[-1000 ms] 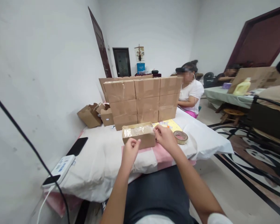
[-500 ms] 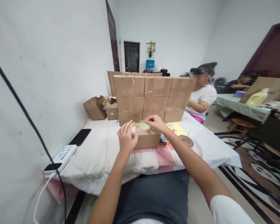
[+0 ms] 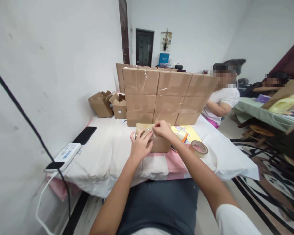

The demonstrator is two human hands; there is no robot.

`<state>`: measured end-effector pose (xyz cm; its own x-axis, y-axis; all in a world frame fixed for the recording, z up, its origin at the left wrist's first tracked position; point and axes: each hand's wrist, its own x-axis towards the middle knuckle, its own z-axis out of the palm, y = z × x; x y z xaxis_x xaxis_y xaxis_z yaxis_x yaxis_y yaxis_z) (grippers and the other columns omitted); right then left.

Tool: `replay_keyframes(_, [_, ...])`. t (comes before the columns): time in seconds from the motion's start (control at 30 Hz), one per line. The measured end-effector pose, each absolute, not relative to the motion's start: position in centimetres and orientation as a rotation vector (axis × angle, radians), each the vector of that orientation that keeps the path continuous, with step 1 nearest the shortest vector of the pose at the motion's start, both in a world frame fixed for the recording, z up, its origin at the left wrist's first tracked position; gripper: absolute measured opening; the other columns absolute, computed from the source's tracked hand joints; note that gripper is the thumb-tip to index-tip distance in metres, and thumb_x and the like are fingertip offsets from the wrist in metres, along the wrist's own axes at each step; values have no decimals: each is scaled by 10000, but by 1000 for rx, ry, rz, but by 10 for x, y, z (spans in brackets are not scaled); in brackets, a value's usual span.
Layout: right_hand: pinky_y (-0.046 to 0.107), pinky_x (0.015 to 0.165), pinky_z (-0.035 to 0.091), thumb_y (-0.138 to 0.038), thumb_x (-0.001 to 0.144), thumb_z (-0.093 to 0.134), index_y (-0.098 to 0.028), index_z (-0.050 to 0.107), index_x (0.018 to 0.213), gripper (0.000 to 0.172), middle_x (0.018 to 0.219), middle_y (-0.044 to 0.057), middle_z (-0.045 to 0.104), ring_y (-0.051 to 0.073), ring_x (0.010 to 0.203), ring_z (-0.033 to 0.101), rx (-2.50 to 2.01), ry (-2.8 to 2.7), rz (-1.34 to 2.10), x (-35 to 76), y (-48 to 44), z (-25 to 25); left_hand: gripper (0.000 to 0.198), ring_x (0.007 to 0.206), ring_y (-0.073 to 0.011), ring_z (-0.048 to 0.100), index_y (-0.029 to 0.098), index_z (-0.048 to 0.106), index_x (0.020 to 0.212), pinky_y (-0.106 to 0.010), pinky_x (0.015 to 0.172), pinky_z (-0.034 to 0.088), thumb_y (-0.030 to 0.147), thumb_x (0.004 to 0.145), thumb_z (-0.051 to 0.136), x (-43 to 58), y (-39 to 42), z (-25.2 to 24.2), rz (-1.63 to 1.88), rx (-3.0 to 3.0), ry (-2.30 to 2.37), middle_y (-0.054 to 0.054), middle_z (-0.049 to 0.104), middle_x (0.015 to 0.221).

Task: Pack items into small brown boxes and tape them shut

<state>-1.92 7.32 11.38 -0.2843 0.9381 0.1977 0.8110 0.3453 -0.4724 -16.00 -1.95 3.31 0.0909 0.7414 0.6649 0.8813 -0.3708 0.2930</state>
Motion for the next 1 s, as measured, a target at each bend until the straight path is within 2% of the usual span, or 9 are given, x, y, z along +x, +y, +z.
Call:
replay_keyframes(0.1, [341,853,333,-351,839,572,-186,730,710,263,778,68,753,195,803,638,-1576,-2227,213,-23,76,108,384,1340,-304,478,292,597,1312,-612,1148,105,296,933,530,-156,-19,30,-1151,-2174,-1686,-58,645,1375])
replay_keyframes(0.3, [369,866,312,-342,873,576,-180,727,798,233,896,123,758,252,939,642,-1651,-2336,35,-31,72,95,401,1309,-311,501,281,605,1304,-600,1147,124,280,907,545,-151,-21,23,-1156,-2161,-1729,-81,655,1357])
replay_keyframes(0.5, [427,905,314,-205,896,504,-132,675,965,199,1061,205,714,316,1050,575,-1663,-2151,-239,-9,82,102,365,1310,-308,496,293,618,1264,-611,1152,99,276,906,550,-151,-26,21,-1148,-2153,-1760,-75,660,1349])
replay_keyframes(0.6, [425,894,351,-263,878,531,-158,657,883,163,1002,159,708,301,1004,585,-1684,-1993,-122,28,94,100,393,1331,-312,477,300,594,1298,-620,1154,95,284,909,545,-151,-28,19,-1130,-2156,-1755,-79,634,1385])
replay_keyframes(0.7, [377,825,422,-390,845,570,-169,632,856,229,947,106,695,253,913,610,-1498,-1895,180,66,96,83,385,1351,-321,461,299,606,1279,-611,1161,93,294,896,564,-148,-27,21,-1140,-2130,-1733,-79,608,1416])
replay_keyframes(0.77, [352,783,457,-456,841,565,-170,621,916,301,986,100,689,234,906,623,-1325,-1850,411,82,91,67,331,1357,-325,458,298,639,1212,-600,1170,72,305,885,584,-149,-25,26,-1173,-2090,-1716,-70,622,1397])
replay_keyframes(0.87, [356,818,487,-486,875,531,-177,595,1065,368,1122,118,667,238,1018,625,-1159,-1782,650,91,78,44,224,1308,-314,507,280,670,1084,-570,1184,60,349,884,598,-164,-14,35,-1279,-2003,-1707,-56,708,1249])
replay_keyframes(0.93, [365,871,491,-484,910,499,-186,573,1132,379,1190,124,644,241,1093,609,-1095,-1725,721,90,67,30,191,1233,-296,561,251,674,1001,-525,1178,131,373,906,561,-189,3,38,-1389,-1852,-1817,-64,740,1136])
replay_keyframes(1.0, [368,896,489,-483,935,477,-193,573,1128,360,1173,117,646,242,1099,604,-1068,-1652,713,88,56,17,243,1166,-276,592,218,666,960,-461,1124,257,372,941,478,-224,29,38,-1467,-1610,-2082,-87,734,1104])
